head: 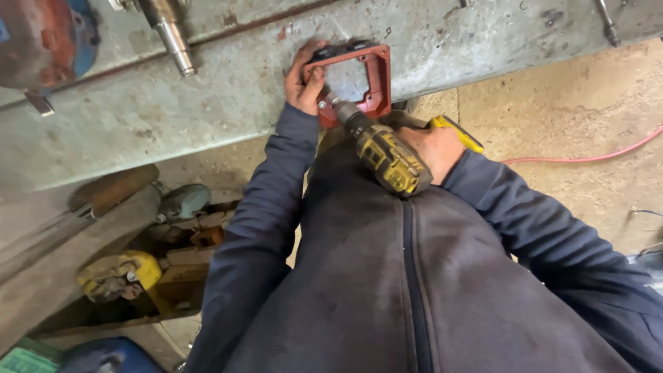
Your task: The person uses a cordless drill to make holes in a small red metal plate held against a workbench. They reposition the plate and continue drilling additional holes, then briefly inspect the plate before resuming drilling.
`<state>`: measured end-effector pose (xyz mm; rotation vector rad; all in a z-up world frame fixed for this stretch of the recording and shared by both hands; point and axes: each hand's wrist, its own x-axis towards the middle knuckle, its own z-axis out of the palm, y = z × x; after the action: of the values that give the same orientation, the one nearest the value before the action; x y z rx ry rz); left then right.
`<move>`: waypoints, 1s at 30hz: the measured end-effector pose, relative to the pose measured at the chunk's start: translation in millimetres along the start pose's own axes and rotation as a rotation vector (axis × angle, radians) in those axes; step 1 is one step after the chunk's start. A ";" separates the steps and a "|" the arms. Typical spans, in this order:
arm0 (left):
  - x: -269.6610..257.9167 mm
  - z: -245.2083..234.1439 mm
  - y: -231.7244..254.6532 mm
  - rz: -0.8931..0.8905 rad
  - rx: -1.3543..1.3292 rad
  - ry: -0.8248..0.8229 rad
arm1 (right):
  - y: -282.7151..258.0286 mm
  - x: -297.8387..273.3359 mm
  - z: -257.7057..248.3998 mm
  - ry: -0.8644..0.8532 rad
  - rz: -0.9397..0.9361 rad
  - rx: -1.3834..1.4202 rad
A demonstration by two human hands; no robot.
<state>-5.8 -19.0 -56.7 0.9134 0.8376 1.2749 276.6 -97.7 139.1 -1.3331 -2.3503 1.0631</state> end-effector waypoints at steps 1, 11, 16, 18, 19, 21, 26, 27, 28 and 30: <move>-1.4 -2.4 -3.3 -0.002 0.000 0.009 | 1.8 -2.8 -0.1 -0.008 -0.003 0.002; 5.0 4.0 0.3 0.115 0.008 0.000 | 17.6 -35.4 2.5 -0.173 0.046 -0.040; 1.0 5.0 -0.7 0.117 0.086 0.022 | 14.2 -28.8 1.5 -0.230 -0.067 0.002; -0.3 5.1 -2.7 0.172 0.066 0.018 | 11.0 -23.4 3.3 -0.209 -0.061 -0.045; -2.3 4.3 -4.6 0.171 0.066 0.020 | 10.7 -19.8 4.4 -0.212 -0.061 -0.044; -6.0 1.7 -6.6 0.085 0.058 0.021 | 9.8 -11.4 6.4 -0.225 -0.079 0.028; 1.1 10.8 9.0 0.155 0.141 0.033 | 5.7 -17.4 -1.5 -0.236 -0.025 -0.023; 4.2 12.9 9.9 0.122 0.148 0.061 | 6.1 -17.9 -4.0 -0.260 0.003 -0.076; 2.0 11.6 8.8 0.117 0.148 0.063 | 6.0 -20.3 -2.4 -0.263 0.005 -0.072; 0.2 7.7 6.8 0.100 0.210 0.066 | 6.6 -22.8 0.7 -0.194 0.013 -0.065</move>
<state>-1.6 -19.2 -47.3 1.0962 1.0022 1.3262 293.2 -114.5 137.3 -1.3234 -2.5381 1.1787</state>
